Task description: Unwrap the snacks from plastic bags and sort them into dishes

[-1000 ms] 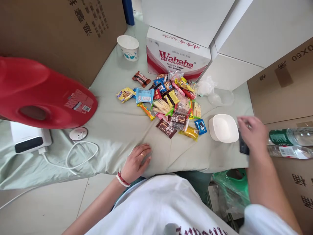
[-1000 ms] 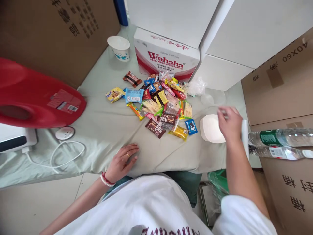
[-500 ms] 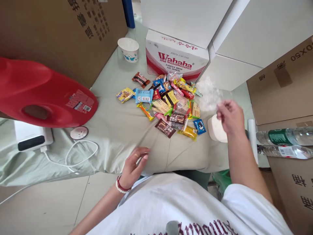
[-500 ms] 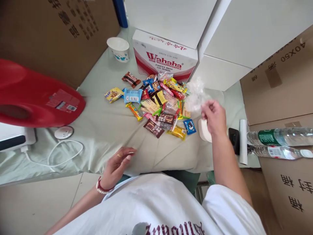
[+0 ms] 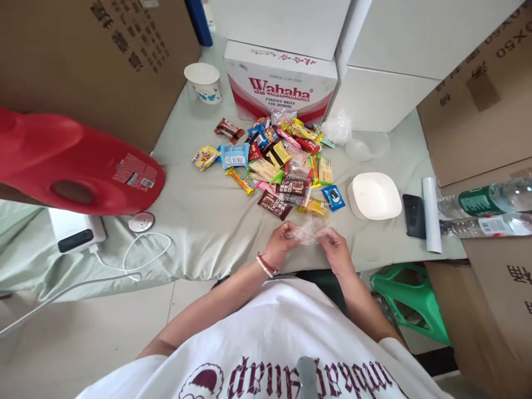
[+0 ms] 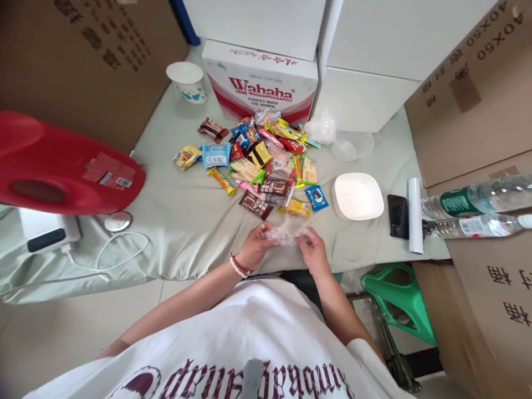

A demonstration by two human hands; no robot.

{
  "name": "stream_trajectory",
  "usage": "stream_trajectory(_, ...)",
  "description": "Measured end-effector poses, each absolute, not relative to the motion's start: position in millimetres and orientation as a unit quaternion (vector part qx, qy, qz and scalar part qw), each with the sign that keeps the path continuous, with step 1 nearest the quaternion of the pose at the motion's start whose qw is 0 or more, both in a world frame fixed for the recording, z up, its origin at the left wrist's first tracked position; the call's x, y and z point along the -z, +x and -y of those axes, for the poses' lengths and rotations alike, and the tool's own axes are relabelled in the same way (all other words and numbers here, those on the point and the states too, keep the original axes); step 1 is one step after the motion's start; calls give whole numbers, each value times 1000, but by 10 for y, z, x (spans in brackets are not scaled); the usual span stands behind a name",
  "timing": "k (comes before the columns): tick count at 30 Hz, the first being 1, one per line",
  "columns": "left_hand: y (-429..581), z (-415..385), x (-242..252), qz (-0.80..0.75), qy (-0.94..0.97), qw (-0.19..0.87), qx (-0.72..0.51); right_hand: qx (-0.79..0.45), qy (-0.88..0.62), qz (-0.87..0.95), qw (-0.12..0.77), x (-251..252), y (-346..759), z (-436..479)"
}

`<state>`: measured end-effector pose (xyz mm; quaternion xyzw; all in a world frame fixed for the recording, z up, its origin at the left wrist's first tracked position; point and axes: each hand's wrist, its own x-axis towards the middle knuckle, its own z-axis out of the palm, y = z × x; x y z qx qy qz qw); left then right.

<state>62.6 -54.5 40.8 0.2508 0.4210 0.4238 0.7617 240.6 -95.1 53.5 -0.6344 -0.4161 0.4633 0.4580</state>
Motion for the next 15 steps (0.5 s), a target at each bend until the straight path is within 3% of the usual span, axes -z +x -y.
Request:
stream_trajectory(3,412,537,-453,-401,170,780,-450,-440,-609,385,536,-562,2492,848)
stream_trajectory(6,189,504,-528,-406,114,781,-461,-514,-561,288,582,-583,2433,746)
stream_trajectory(9,-68,554,-519,-441,129,752,-472,-572,-552,254,551,-565,2313,690)
stream_trajectory(15,-783,706,-532,-570,280,626,-453,-541,-619,329,465,-458,2282,639)
